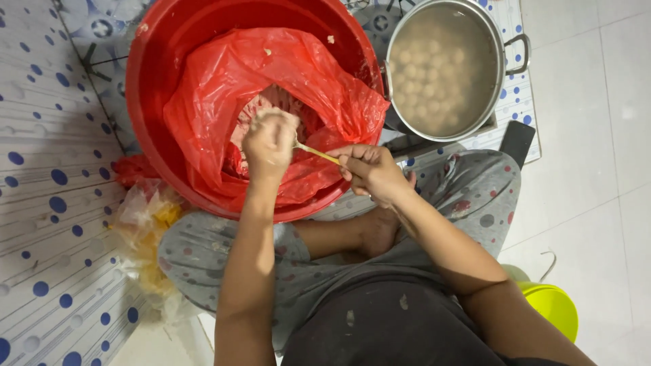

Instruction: The person is forming meatballs by squeezing meat dough through their hand and scooping it into a pot of water using a spoon.

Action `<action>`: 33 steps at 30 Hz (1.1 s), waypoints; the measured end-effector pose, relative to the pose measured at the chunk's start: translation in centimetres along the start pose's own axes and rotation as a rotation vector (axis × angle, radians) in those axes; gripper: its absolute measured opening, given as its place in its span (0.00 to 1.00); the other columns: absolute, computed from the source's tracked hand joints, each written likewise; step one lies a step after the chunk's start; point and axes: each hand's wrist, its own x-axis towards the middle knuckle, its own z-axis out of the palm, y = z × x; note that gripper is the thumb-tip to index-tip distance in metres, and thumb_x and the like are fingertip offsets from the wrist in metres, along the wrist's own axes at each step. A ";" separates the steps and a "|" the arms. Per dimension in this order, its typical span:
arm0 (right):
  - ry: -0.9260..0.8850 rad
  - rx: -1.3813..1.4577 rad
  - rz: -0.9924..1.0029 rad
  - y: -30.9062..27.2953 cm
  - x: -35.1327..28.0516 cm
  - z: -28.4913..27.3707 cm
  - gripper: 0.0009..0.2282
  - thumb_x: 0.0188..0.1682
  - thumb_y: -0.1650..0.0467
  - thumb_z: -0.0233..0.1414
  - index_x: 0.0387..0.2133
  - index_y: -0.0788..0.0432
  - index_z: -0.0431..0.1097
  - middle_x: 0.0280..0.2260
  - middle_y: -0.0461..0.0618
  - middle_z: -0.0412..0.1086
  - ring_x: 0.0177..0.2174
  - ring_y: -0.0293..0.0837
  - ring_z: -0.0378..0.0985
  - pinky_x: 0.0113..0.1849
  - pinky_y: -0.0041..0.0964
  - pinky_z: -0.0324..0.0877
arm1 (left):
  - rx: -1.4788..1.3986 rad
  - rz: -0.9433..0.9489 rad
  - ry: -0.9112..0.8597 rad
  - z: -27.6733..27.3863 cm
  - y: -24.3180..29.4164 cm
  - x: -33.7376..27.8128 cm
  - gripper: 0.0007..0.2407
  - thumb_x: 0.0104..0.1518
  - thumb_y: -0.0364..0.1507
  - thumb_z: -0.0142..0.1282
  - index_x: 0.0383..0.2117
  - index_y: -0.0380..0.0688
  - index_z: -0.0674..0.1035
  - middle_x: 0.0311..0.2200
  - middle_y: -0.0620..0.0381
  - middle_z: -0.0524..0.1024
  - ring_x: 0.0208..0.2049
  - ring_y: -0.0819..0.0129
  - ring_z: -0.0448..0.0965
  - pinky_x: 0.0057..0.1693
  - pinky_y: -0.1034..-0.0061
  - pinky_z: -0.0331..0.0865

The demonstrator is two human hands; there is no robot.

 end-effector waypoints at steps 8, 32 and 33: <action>0.015 -0.669 -0.319 -4.0 -1.4 -2.0 0.09 0.55 0.75 0.52 0.45 0.62 0.78 0.18 0.53 0.72 0.16 0.37 0.68 0.20 0.27 0.65 | -1.047 -0.986 0.365 -4.5 6.2 6.1 0.04 0.62 0.25 0.58 0.32 0.50 0.75 0.21 0.56 0.71 0.17 0.71 0.68 0.25 0.81 0.62; 0.130 -0.273 -0.375 -3.2 -0.6 -5.0 0.10 0.60 0.79 0.45 0.51 0.73 0.69 0.21 0.57 0.63 0.12 0.30 0.49 0.14 0.29 0.56 | -0.300 -0.597 0.096 -4.1 3.6 2.6 0.10 0.44 0.24 0.75 0.20 0.46 0.80 0.15 0.59 0.76 0.19 0.77 0.74 0.32 0.82 0.73; 0.127 -0.276 -0.381 -3.2 -0.5 -5.0 0.10 0.60 0.80 0.45 0.51 0.73 0.69 0.21 0.57 0.63 0.12 0.30 0.49 0.14 0.30 0.56 | -0.280 -0.643 0.113 -3.8 3.1 2.3 0.11 0.45 0.23 0.74 0.15 0.45 0.78 0.12 0.59 0.74 0.17 0.80 0.71 0.29 0.83 0.71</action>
